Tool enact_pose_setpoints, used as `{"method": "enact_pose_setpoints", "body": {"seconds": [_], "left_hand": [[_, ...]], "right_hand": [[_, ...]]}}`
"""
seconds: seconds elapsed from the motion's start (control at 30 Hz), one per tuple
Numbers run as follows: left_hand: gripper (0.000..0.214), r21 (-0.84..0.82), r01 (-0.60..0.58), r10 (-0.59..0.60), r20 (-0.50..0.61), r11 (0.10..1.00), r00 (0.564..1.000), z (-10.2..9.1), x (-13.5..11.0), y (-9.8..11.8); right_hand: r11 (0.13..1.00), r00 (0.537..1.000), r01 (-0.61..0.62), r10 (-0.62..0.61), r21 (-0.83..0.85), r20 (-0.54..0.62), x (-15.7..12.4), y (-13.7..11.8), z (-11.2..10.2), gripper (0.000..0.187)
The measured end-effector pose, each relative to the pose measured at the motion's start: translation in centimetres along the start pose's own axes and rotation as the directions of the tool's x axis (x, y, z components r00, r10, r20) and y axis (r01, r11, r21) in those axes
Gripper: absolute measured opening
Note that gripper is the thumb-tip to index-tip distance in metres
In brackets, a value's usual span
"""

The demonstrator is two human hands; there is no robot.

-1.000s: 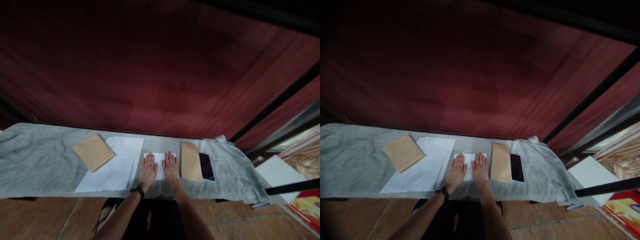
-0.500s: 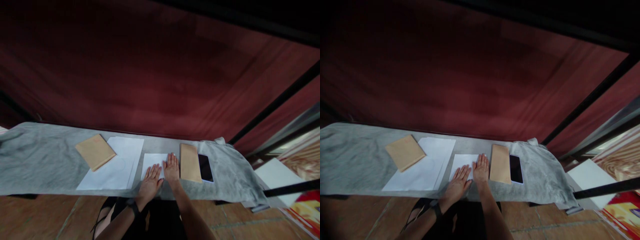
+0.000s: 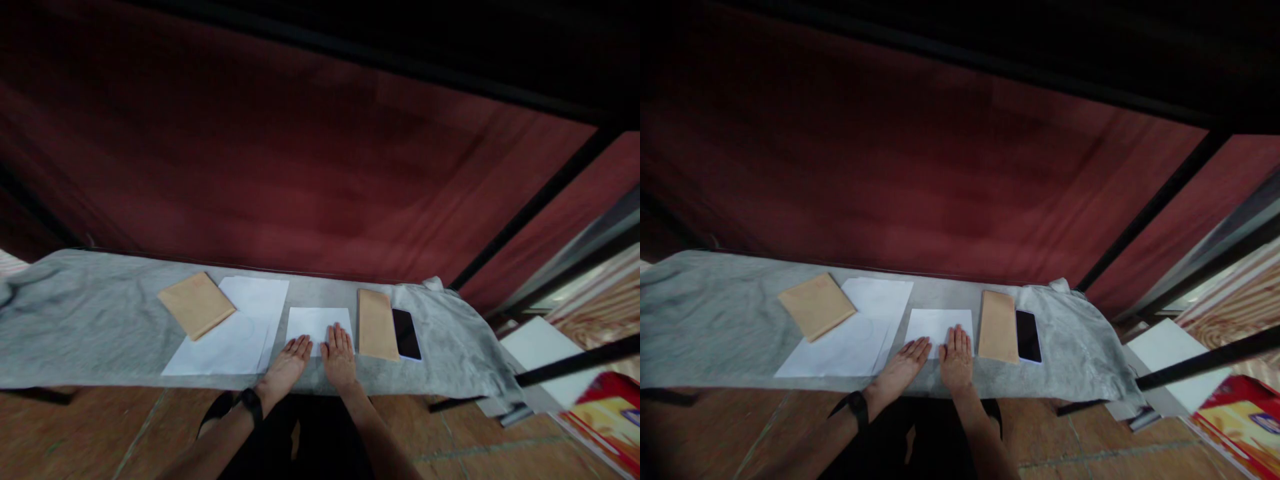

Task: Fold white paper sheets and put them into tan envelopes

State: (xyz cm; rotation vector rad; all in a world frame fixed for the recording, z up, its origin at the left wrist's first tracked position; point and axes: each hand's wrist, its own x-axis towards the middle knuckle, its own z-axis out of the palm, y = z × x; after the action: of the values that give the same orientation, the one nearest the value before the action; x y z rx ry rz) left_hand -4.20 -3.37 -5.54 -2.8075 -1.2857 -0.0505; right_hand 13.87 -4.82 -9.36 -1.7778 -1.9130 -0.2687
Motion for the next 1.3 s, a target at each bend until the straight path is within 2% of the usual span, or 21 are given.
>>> {"method": "enact_pose_setpoints", "body": {"seconds": [0.27, 0.4, 0.53, 0.67, 0.77, 0.9, 1.1, 1.3], "left_hand": [[0.063, 0.002, 0.036, -0.036, -0.006, 0.999, 0.999, -0.1, -0.7, -0.7], [0.051, -0.059, 0.066, -0.071, -0.086, 0.996, 0.994, -0.4, -0.5, -0.2], [0.048, -0.188, 0.113, -0.153, -0.213, 0.976, 0.965, -0.4, 2.3, 0.6], [0.054, -0.228, 0.209, -0.260, -0.222, 0.951, 0.940, 0.2, 6.0, 0.8], [0.056, -0.220, 0.252, -0.296, -0.196, 0.942, 0.935, 0.8, 7.7, 0.5], [0.057, -0.192, 0.283, -0.317, -0.180, 0.940, 0.931, 1.2, 8.2, -0.2], [0.060, -0.162, 0.382, -0.406, -0.161, 0.910, 0.899, 1.6, 7.3, -1.3], [0.063, -0.146, 0.436, -0.457, -0.179, 0.888, 0.871, 1.9, 6.0, -1.5]], "right_hand": [[0.999, 0.989, -0.048, 0.046, 0.012, 0.138, 0.3, -0.8, -1.5, 0.047], [0.998, 0.977, -0.034, 0.023, 0.050, 0.214, 1.9, -1.4, -2.0, 0.048], [0.997, 0.946, -0.002, -0.022, 0.074, 0.324, 3.8, -1.6, -1.8, 0.050], [0.998, 0.913, 0.048, -0.063, 0.048, 0.403, 5.3, -1.3, -1.1, 0.054], [0.999, 0.922, 0.029, -0.036, 0.023, 0.385, 6.1, -0.7, -0.7, 0.054], [1.000, 0.952, -0.026, 0.026, -0.005, 0.306, 6.9, -0.1, 0.1, 0.052], [0.995, 0.977, -0.094, 0.099, -0.036, 0.188, 6.7, 0.2, 1.1, 0.050], [0.989, 0.990, -0.131, 0.135, -0.074, 0.050, 5.2, 0.9, 1.1, 0.053]]}}
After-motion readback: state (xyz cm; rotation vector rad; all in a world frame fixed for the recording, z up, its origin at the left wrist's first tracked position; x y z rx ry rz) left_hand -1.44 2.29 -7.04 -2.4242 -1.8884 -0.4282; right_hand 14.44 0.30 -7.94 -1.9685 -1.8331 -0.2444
